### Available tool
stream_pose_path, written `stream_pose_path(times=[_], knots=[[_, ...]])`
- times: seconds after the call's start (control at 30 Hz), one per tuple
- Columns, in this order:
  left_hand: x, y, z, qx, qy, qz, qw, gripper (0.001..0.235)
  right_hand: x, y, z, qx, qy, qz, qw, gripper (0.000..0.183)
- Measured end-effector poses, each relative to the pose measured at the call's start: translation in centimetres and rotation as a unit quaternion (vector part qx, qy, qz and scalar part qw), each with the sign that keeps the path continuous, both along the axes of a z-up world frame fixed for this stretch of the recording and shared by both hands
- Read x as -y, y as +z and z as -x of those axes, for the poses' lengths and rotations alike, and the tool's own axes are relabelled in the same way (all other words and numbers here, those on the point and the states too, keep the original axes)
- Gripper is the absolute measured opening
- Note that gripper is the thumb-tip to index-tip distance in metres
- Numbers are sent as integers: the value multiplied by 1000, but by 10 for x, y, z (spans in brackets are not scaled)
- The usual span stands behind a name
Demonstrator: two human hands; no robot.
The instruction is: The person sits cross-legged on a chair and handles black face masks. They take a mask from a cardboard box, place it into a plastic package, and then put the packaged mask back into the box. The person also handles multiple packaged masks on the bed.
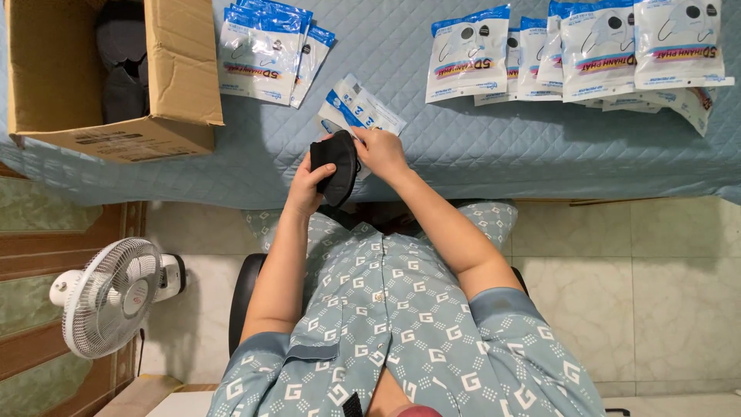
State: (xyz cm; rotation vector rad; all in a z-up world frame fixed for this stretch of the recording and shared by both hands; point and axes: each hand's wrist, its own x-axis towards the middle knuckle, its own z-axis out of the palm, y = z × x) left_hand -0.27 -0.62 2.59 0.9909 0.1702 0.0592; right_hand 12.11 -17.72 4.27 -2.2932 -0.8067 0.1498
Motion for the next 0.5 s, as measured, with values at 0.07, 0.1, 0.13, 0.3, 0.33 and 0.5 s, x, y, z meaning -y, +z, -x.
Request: stream_pose_path(times=[0.07,0.1,0.13,0.3,0.33,0.5], knots=[[2,13,2,-1,-1,-12,1000,66,5,10,1,-16,8,-1,1000,36],[3,20,4,-2,-3,-25,1000,69,7,15,2,-32,14,-2,999,38],[0,23,5,-3,0,-24,1000,69,9,20,5,-33,17,-2,999,38],[-9,48,8,-38,-60,-138,988,74,15,48,15,-69,45,31,996,43],[-8,52,7,-39,-59,-137,988,74,17,43,13,-69,47,32,996,43],[-2,64,2,-68,-73,-201,975,73,20,20,9,6,62,101,993,54]])
